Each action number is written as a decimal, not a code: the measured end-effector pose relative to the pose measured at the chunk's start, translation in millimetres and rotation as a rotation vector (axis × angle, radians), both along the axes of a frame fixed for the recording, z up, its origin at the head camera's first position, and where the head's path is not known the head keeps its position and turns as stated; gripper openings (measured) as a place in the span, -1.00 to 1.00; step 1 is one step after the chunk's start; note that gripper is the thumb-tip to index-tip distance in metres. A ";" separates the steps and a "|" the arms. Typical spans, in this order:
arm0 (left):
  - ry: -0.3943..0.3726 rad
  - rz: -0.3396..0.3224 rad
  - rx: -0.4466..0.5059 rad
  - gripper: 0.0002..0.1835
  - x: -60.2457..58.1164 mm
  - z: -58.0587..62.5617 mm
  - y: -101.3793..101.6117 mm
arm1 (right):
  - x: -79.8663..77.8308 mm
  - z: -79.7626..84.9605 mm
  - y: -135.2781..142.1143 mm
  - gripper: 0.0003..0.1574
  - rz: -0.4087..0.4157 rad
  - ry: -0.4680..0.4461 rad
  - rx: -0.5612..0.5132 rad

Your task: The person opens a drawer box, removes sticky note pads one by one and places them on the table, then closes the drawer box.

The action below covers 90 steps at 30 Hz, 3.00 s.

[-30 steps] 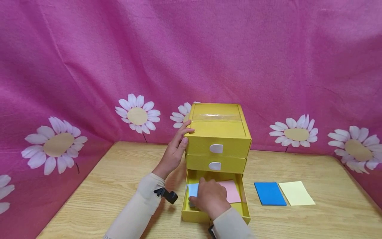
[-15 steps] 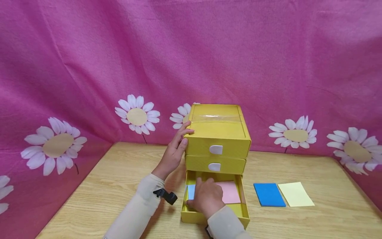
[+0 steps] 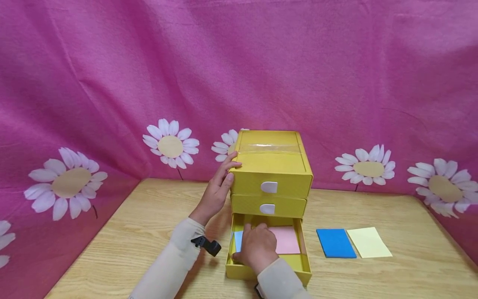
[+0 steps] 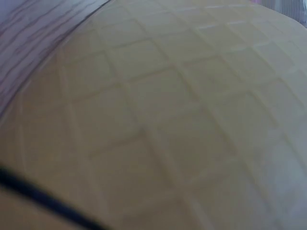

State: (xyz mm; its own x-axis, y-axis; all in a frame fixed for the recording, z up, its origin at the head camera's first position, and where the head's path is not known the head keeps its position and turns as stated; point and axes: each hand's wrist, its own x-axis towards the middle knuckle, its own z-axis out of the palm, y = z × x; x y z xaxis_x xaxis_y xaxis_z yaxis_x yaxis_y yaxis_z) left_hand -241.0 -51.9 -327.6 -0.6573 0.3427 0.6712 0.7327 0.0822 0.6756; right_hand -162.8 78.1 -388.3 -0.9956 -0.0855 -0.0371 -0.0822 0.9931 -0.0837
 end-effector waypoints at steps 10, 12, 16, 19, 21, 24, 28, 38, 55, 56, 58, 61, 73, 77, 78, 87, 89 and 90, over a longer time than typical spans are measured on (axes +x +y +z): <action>0.011 0.002 0.007 -0.68 -0.1 -1.5 -0.3 | 0.6 -2.5 -1.3 -0.15 0.004 0.015 0.005; 0.003 0.003 0.007 -0.68 0.2 -1.7 -0.2 | 0.6 -3.2 -1.3 -0.18 0.000 0.019 0.002; -0.006 0.002 0.004 -0.68 0.7 -1.6 -0.4 | 0.7 -3.0 -1.6 -0.18 -0.009 0.010 0.000; -0.006 0.002 0.002 -0.68 0.7 -1.2 -0.4 | -1.1 -2.2 -1.1 -0.13 -0.028 -0.010 -0.007; -0.008 0.002 0.000 -0.68 0.7 -0.9 -0.2 | -2.4 -1.6 -0.1 -0.13 -0.037 -0.020 -0.015; -0.010 0.006 -0.005 -0.68 1.1 0.1 0.2 | -2.8 0.1 1.8 -0.21 -0.039 -0.011 -0.042; -0.019 0.010 -0.007 -0.68 1.5 1.6 0.3 | -2.5 2.6 4.5 -0.29 -0.034 0.010 -0.073; -0.016 0.008 0.007 -0.68 1.8 1.4 0.0 | -6.2 2.3 11.7 -0.33 -0.048 -0.047 -0.158; -0.019 0.005 -0.004 -0.67 -4.2 -3.6 1.1 | -0.2 7.1 18.7 -0.23 -0.030 0.003 -0.265; -0.015 0.006 -0.002 -0.67 -7.7 -6.9 1.4 | 0.3 7.9 19.0 -0.22 -0.030 0.003 -0.268; -0.008 0.013 0.000 -0.66 -14.7 -13.7 2.2 | 1.4 9.6 19.5 -0.21 -0.030 0.004 -0.275; 0.005 0.024 -0.005 -0.66 -23.7 -22.0 2.8 | 3.1 12.1 20.3 -0.20 -0.032 0.002 -0.285; 0.018 0.017 0.001 -0.67 -26.4 -24.4 3.4 | 13.1 20.5 24.0 -0.36 -0.030 0.013 -0.293; 0.009 0.018 0.002 -0.66 -26.8 -25.5 3.1 | 16.6 23.5 27.5 -0.39 -0.024 0.022 -0.288; 0.007 0.016 0.005 -0.66 -26.7 -25.5 3.1 | 17.3 24.0 28.5 -0.38 -0.025 0.022 -0.288; 0.015 0.009 0.013 -0.67 -19.4 -18.7 2.5 | 23.2 27.1 41.8 -0.33 -0.047 0.038 -0.281; 0.001 0.007 0.013 -0.67 -10.7 -10.6 2.2 | 24.9 28.3 44.9 -0.30 -0.046 0.049 -0.282; -0.002 0.007 0.013 -0.67 -6.6 -6.6 2.0 | 25.8 28.7 46.4 -0.30 -0.045 0.058 -0.280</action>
State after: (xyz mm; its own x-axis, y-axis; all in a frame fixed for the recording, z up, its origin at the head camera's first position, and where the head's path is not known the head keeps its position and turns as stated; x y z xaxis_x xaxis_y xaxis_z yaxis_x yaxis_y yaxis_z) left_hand -247.6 -49.9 -334.2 -0.6607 0.3292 0.6746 0.7311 0.0783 0.6778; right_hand -137.0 124.4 -359.6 -0.9984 -0.0398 0.0393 -0.0511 0.9346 -0.3519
